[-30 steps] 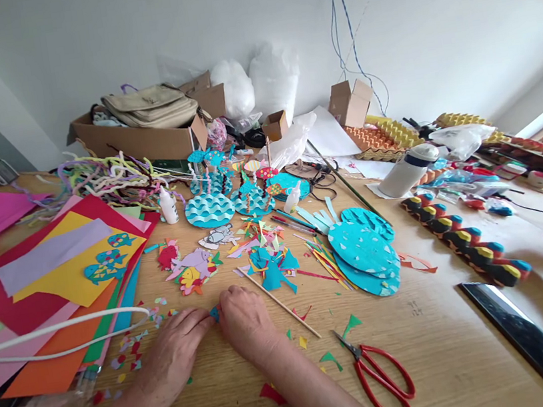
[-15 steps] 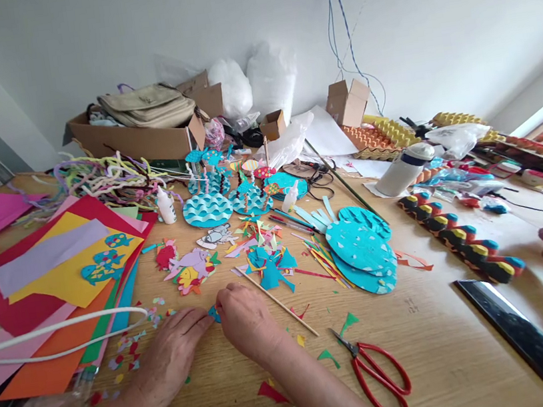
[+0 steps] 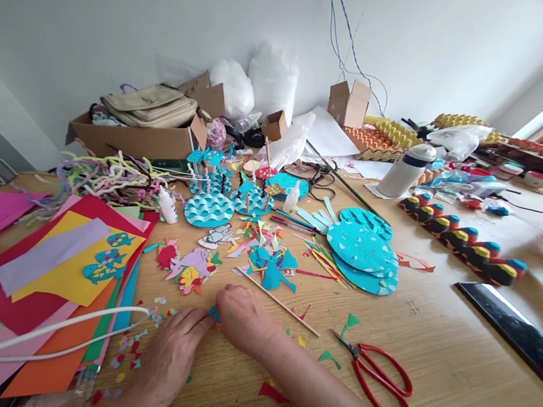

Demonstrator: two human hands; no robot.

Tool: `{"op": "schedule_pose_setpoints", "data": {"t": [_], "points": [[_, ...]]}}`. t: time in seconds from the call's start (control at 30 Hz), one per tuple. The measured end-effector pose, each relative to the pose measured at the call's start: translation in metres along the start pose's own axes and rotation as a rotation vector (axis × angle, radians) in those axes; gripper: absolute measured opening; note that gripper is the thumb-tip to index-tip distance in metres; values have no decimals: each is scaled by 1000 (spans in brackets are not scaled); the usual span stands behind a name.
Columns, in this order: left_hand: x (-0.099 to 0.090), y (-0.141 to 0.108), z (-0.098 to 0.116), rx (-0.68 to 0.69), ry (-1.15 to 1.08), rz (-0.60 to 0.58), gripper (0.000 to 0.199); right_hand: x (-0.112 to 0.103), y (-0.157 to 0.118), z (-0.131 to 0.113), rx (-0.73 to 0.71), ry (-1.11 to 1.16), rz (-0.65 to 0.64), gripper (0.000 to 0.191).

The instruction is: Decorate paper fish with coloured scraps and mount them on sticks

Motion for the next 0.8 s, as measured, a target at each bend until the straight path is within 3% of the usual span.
{"op": "schedule_pose_setpoints", "data": {"t": [0.8], "points": [[-1, 0, 0, -41, -31, -31, 36, -9, 1, 4, 35, 6, -31, 25]]}}
Point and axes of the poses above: each hand's wrist, its own y-axis towards the middle knuckle, its own x-axis out of the palm, z = x × y, the point moved 5 cm from there along y, towards the middle knuckle, and after that the axes turned 1 degree about -x, right-handed, at the moved point
